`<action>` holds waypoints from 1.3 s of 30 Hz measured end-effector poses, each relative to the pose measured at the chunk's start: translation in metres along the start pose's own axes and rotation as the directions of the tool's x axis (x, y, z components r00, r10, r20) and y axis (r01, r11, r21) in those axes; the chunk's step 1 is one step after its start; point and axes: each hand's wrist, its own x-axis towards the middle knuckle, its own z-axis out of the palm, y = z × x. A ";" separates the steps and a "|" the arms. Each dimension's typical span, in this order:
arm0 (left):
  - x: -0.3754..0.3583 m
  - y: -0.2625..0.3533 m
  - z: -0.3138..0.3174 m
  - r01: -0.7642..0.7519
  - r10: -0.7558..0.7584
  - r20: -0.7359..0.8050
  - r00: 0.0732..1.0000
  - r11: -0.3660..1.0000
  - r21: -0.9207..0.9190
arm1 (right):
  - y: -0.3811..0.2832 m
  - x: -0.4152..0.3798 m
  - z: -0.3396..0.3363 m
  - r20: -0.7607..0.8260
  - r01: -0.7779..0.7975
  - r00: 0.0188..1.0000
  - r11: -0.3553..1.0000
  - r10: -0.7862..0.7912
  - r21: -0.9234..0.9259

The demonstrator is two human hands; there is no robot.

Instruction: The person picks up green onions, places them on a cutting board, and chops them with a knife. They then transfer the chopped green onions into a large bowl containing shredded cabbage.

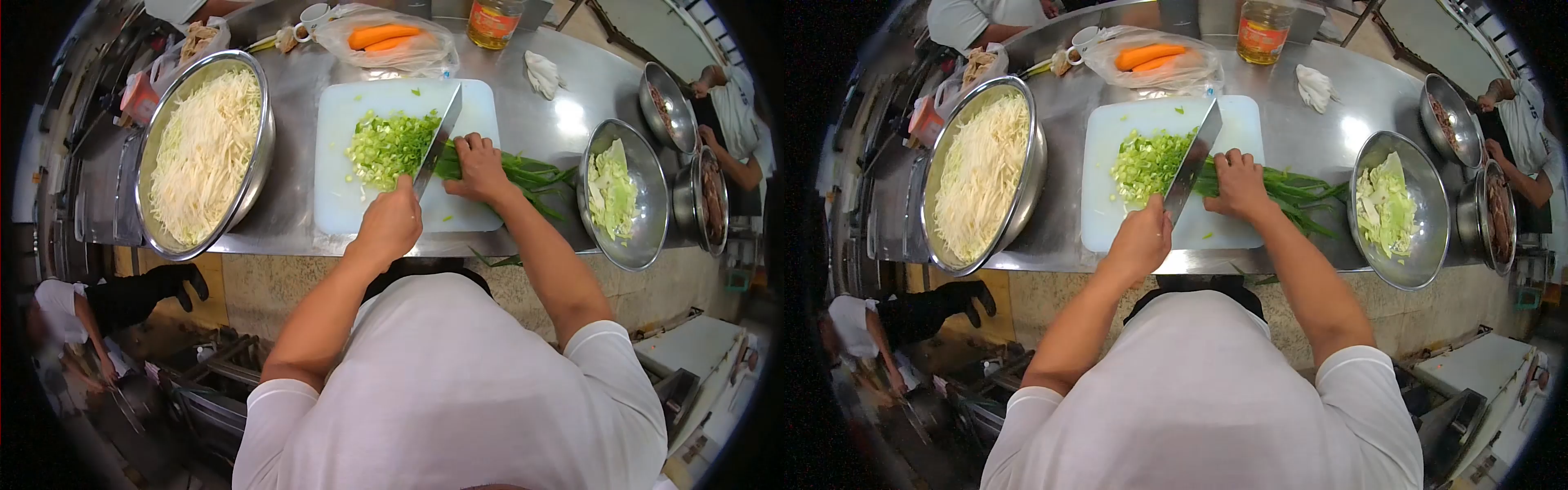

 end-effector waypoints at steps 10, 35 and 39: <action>0.000 -0.001 0.011 0.048 -0.051 0.033 0.998 0.996 0.077 | -0.006 0.006 0.039 -0.539 -0.022 0.837 0.990 0.093 0.136; 0.038 0.006 0.022 -0.040 0.019 0.071 0.997 0.953 0.300 | -0.008 0.004 0.043 -0.572 -0.002 0.817 0.992 0.077 0.130; 0.009 0.035 -0.010 0.035 -0.074 0.113 0.991 0.950 0.312 | -0.006 0.005 0.042 -0.553 -0.032 0.828 0.991 0.097 0.127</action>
